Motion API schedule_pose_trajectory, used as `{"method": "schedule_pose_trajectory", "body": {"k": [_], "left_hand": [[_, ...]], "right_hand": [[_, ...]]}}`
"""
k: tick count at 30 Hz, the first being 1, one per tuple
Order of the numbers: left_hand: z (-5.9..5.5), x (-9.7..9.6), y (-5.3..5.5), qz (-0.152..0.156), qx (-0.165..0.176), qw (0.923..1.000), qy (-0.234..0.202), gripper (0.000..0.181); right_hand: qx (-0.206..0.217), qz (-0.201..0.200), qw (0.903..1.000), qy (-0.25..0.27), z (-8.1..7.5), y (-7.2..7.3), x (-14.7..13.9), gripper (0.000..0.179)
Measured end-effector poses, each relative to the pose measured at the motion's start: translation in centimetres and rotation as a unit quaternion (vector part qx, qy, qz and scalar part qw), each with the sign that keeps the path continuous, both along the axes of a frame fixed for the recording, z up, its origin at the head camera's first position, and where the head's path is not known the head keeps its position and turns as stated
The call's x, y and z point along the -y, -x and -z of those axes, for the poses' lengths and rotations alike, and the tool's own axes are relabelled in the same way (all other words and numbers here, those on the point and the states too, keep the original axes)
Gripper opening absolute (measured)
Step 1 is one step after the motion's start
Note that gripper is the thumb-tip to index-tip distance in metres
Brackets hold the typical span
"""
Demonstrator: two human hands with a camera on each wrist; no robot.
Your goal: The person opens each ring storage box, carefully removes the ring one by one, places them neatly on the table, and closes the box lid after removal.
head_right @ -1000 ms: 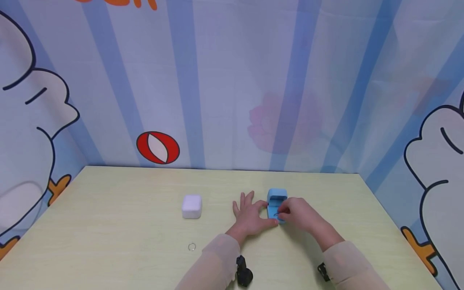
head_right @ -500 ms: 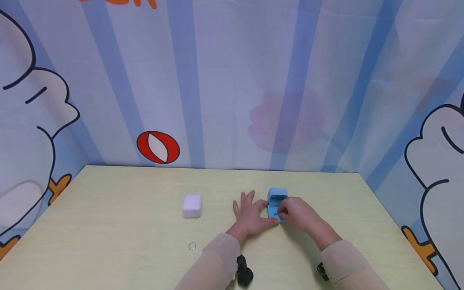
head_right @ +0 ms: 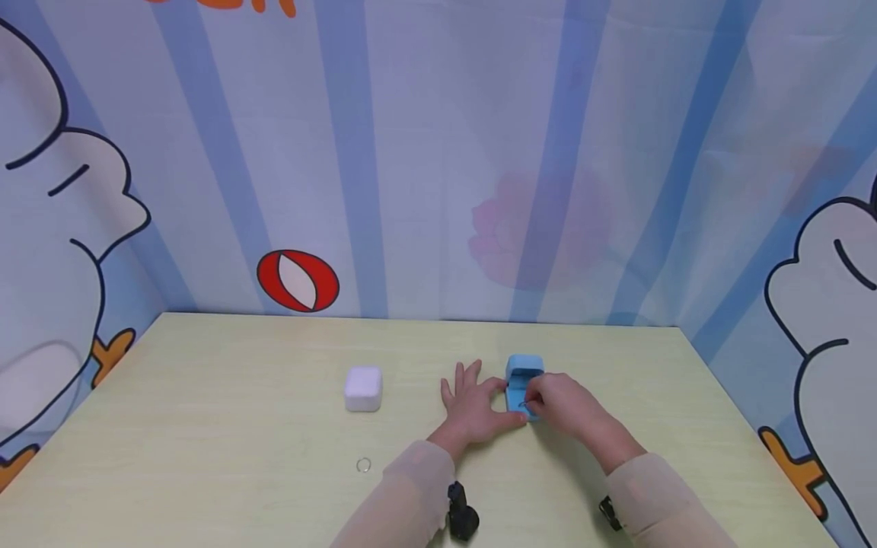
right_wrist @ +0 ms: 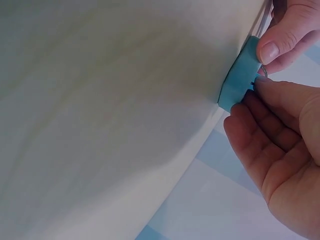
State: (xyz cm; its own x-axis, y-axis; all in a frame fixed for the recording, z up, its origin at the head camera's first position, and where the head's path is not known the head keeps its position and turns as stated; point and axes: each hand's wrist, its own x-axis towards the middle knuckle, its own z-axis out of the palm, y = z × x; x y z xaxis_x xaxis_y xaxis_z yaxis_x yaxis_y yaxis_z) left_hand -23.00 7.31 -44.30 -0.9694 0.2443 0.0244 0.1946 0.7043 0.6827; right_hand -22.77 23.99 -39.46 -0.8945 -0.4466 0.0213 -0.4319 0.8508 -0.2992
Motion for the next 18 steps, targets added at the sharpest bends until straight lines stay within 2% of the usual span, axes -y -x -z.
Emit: {"method": "schedule_pose_trajectory", "body": {"k": [18], "left_hand": [[0.08, -0.02, -0.05, -0.001, -0.002, 1.0, -0.002, 0.055]], "right_hand": [[0.002, -0.003, 1.0, -0.006, -0.27, -0.16, -0.02, 0.005]]}}
